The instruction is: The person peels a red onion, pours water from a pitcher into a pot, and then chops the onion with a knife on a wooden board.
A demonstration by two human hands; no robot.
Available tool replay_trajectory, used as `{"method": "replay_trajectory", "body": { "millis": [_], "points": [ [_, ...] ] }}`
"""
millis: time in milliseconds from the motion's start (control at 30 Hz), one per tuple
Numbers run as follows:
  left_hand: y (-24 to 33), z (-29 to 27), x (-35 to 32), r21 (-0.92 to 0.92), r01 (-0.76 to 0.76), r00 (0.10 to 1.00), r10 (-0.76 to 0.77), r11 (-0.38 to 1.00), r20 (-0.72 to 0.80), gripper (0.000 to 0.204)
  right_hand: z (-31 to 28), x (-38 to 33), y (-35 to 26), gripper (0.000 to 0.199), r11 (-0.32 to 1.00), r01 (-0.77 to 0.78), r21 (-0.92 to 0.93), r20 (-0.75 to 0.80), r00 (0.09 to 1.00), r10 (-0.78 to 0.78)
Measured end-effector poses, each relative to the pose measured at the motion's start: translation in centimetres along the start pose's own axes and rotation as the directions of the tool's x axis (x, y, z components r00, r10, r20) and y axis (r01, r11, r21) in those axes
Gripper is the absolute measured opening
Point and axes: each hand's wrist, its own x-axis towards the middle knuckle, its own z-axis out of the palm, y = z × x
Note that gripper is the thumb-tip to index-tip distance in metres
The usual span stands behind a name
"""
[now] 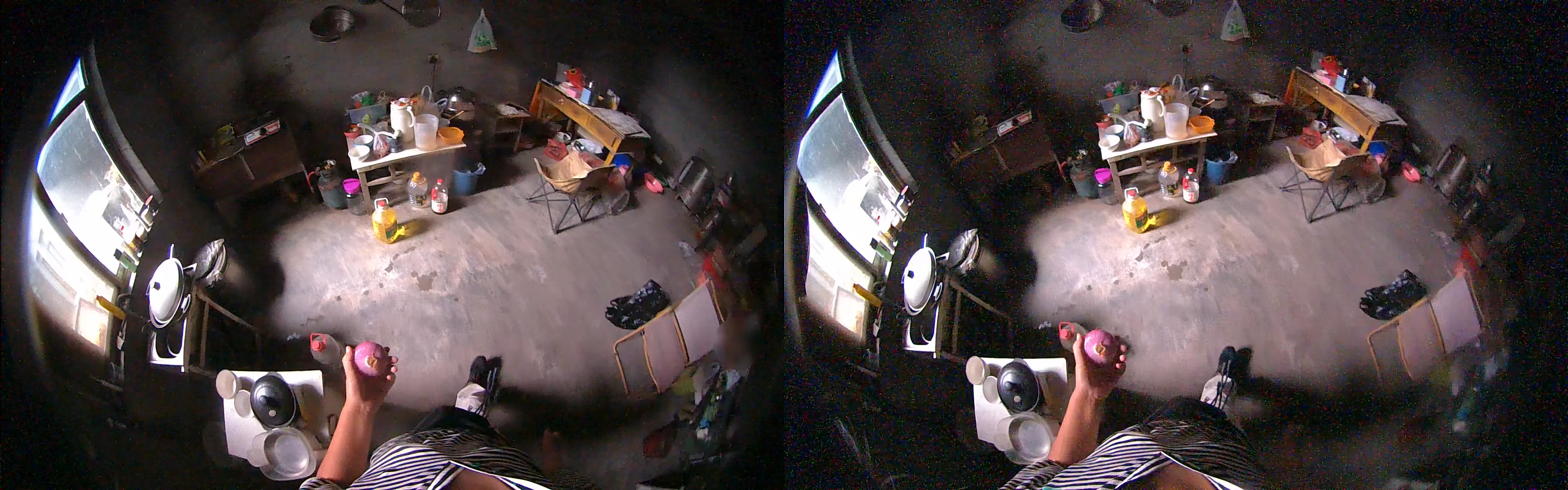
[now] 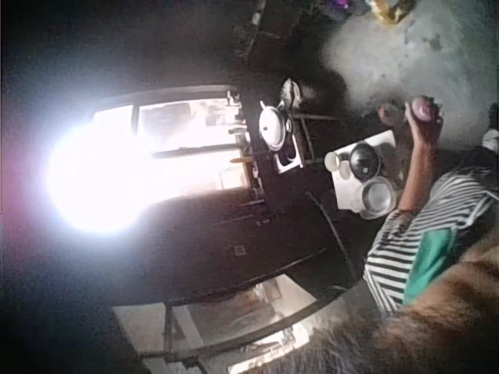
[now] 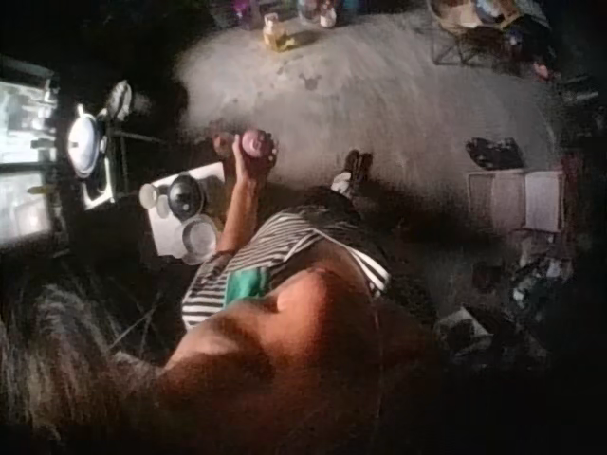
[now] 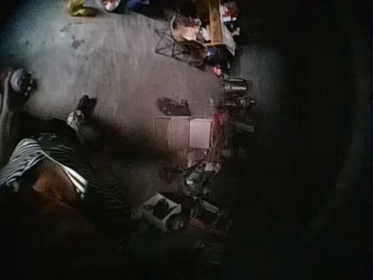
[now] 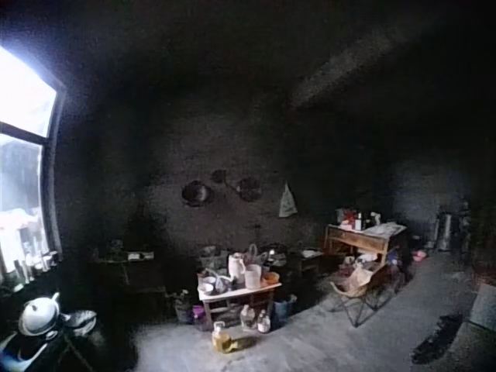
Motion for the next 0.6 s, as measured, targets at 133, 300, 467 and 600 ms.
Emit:
{"method": "replay_trajectory", "body": {
  "millis": [133,300,467,600],
  "points": [
    [0.3,1.7,5.5,-0.055,-0.084,0.992,0.078,0.995,-0.099,0.072,3.3,9.6,-8.7,0.014,0.995,0.102,-0.017,0.011,0.995,-0.102],
    [0.4,6.3,13.6,-0.111,-0.125,0.980,0.105,0.986,-0.169,0.073,5.9,26.1,-19.0,0.018,0.844,0.533,-0.064,-0.111,0.836,-0.537],
    [0.9,12.5,18.4,-0.118,-0.259,0.941,0.222,0.959,-0.257,0.075,8.9,27.2,-42.2,0.015,0.781,0.548,-0.299,0.075,0.830,-0.553],
    [1.9,13.9,22.5,-0.166,-0.288,0.926,0.230,0.943,-0.300,0.074,11.7,32.5,-52.0,0.014,0.743,0.647,-0.171,0.076,0.761,-0.645]
  ]
}}
